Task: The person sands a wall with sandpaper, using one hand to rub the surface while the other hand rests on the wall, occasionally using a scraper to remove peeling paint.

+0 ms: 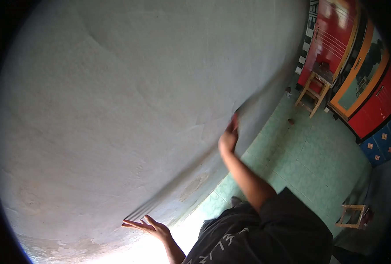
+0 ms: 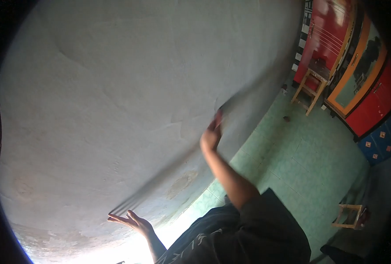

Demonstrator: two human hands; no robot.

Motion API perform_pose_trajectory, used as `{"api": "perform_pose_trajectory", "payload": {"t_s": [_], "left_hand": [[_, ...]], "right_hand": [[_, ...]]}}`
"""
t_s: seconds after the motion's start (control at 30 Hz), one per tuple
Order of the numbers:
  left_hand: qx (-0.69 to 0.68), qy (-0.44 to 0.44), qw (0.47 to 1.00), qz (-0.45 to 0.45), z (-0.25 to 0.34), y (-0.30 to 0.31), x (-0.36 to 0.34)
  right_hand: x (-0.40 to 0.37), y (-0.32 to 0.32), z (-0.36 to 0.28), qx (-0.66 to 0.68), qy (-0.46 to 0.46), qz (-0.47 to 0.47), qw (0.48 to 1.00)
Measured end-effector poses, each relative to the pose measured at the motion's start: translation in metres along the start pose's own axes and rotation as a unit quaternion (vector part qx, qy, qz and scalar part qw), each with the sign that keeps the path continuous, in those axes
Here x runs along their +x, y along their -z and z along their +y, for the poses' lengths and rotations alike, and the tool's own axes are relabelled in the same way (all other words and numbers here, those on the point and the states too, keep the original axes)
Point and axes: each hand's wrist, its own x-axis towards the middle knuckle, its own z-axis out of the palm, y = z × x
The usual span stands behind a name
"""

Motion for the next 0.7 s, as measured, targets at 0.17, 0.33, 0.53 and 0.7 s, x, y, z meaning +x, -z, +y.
{"api": "perform_pose_trajectory", "payload": {"t_s": [0.17,0.33,0.53,0.7], "left_hand": [[0.015,0.011,1.000,0.024,0.002,-0.012,0.000],[0.023,0.021,0.999,0.017,0.022,-0.013,-0.003],[0.011,-0.002,1.000,0.019,0.042,-0.033,-0.013],[0.119,-0.146,0.981,0.054,0.040,-0.028,-0.004]], "right_hand": [[0.000,0.002,-0.003,0.027,0.063,-0.010,0.998],[0.174,0.013,-0.037,0.132,-0.142,0.024,0.981],[-0.022,0.011,-0.032,-0.037,0.055,-0.084,0.994],[0.100,0.001,-0.002,0.020,0.018,0.046,0.999]]}}
